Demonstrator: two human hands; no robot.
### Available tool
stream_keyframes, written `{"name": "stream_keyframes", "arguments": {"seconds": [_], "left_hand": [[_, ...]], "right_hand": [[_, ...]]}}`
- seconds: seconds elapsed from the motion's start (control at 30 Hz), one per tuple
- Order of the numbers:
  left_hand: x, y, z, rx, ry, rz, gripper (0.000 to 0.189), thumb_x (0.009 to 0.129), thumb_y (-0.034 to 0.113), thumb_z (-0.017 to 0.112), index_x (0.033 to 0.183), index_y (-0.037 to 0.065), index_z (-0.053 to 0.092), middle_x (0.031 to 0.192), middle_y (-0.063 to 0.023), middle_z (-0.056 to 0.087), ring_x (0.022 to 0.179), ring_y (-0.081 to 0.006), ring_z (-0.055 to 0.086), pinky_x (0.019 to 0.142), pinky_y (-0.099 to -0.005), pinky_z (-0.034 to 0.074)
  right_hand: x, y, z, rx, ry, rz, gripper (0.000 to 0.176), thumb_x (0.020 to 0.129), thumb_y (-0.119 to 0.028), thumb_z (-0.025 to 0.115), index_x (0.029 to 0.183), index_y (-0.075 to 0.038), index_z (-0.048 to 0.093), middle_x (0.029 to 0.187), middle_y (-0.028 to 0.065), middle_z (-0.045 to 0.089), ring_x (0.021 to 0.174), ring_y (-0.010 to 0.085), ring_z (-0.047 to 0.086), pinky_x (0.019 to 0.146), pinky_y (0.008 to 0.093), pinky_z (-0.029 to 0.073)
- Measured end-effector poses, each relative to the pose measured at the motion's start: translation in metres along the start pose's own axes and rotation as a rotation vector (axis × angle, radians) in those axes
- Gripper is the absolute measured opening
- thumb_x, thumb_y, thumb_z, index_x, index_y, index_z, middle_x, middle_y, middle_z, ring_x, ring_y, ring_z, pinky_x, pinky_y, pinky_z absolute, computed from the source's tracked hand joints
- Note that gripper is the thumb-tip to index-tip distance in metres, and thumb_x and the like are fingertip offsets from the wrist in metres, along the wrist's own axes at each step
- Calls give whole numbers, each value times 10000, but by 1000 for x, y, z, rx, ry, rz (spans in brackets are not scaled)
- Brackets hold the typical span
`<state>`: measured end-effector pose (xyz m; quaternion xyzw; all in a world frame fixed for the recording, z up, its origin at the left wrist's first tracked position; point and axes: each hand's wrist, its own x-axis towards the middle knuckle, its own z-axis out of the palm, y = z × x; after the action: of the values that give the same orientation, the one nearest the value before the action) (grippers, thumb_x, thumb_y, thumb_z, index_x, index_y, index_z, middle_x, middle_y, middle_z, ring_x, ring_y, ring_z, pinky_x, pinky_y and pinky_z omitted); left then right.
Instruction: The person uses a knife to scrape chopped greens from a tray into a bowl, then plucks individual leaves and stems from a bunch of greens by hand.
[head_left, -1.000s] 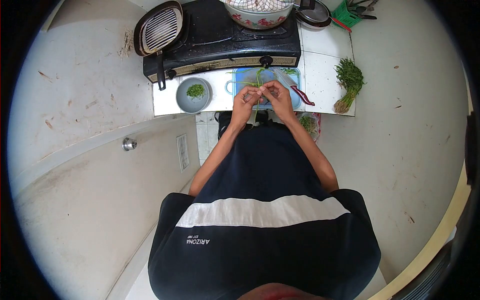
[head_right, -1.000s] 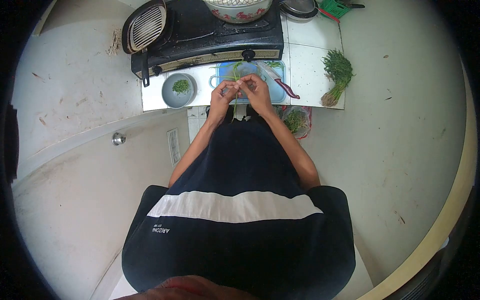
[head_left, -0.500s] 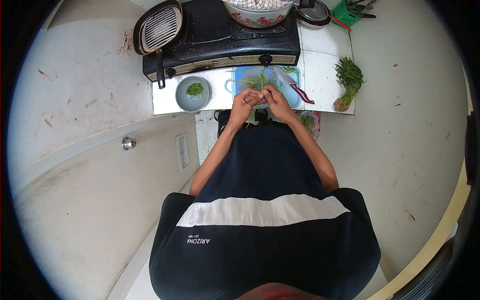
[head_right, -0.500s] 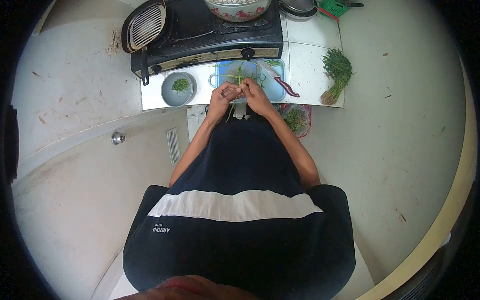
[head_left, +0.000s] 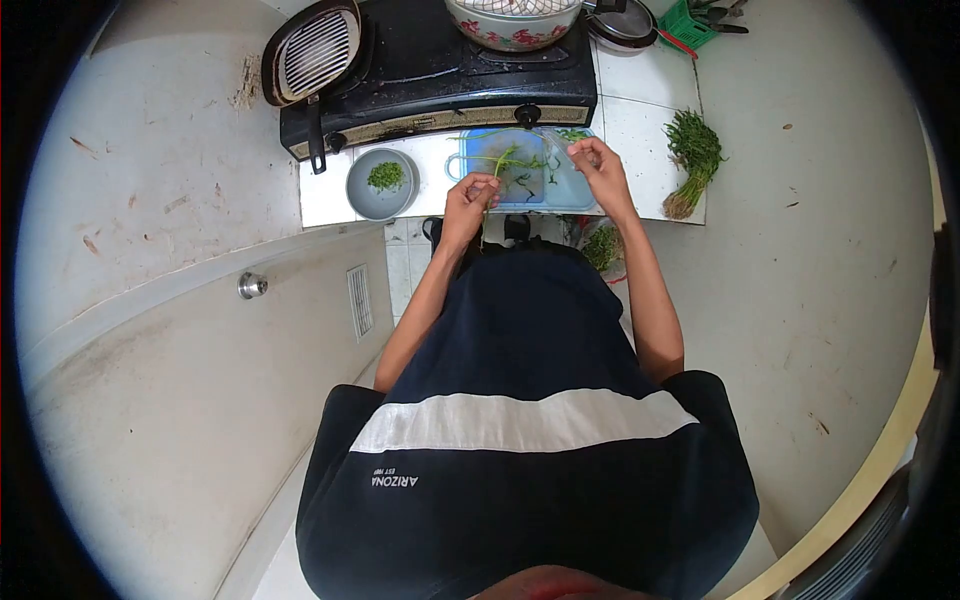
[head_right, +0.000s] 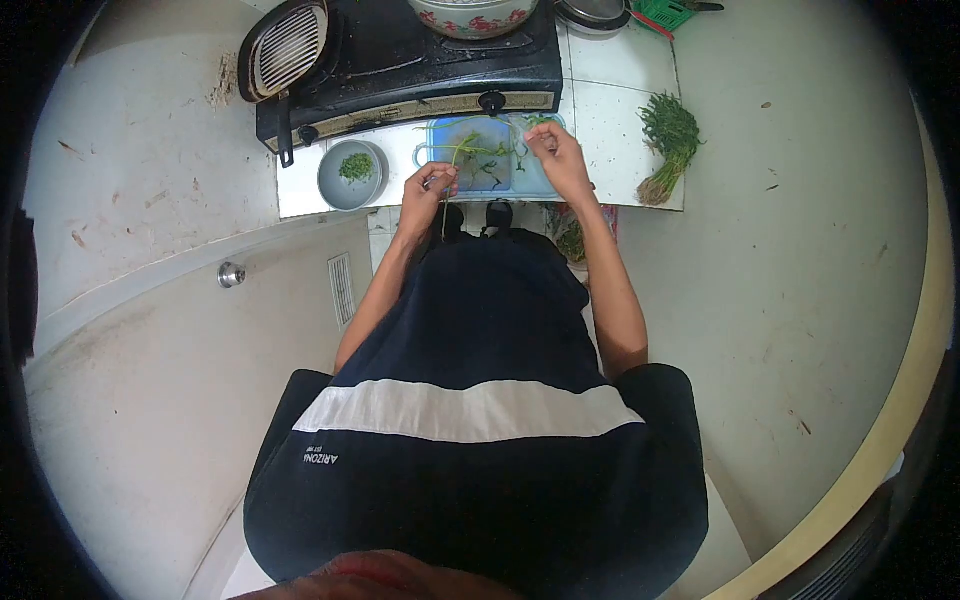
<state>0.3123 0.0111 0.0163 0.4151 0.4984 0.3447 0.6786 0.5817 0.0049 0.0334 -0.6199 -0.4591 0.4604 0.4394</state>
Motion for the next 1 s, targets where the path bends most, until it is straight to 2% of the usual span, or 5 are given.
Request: {"name": "stream_keyframes", "arguments": {"seconds": [0.37, 0.67, 0.73, 0.87, 1.0], "left_hand": [[-2, 7, -7, 8, 28, -72, 224, 1012, 187, 631, 1109, -7, 688, 1072, -73, 710, 887, -134, 667, 791, -275, 545], [-6, 10, -1, -56, -2, -98, 241, 1013, 199, 625, 1207, 67, 684, 1016, -23, 644, 860, -114, 603, 805, -274, 522], [-8, 12, -1, -97, -13, -118, 247, 1013, 195, 625, 1219, 69, 678, 1017, -27, 642, 860, -119, 600, 810, -270, 516], [-9, 21, 3, -148, 40, -92, 228, 1008, 174, 635, 1185, 34, 669, 1012, -39, 664, 838, -117, 634, 787, -257, 531], [-9, 30, 8, -155, 66, -42, 221, 1003, 160, 636, 1162, 8, 654, 1013, -48, 661, 842, -120, 638, 786, -257, 538]], "right_hand": [[38, 38, -40, -723, -46, 12, 148, 870, -132, 633, 961, -27, 684, 974, 187, 714, 907, 350, 699, 820, 441, 550], [83, 67, -37, -1092, -110, 38, 174, 845, -129, 605, 967, -48, 698, 1008, 194, 725, 954, 374, 700, 857, 482, 555], [85, 69, -33, -1091, -84, 37, 195, 853, -140, 606, 1004, -44, 685, 996, 206, 717, 963, 377, 696, 853, 486, 555], [58, 56, 1, -794, 381, -27, 178, 889, -157, 615, 1014, -33, 646, 994, 189, 692, 905, 372, 695, 777, 479, 556], [25, 53, 56, -126, 46, -144, 163, 969, -173, 640, 1039, -39, 702, 955, 75, 723, 825, 132, 669, 699, 280, 506]]}}
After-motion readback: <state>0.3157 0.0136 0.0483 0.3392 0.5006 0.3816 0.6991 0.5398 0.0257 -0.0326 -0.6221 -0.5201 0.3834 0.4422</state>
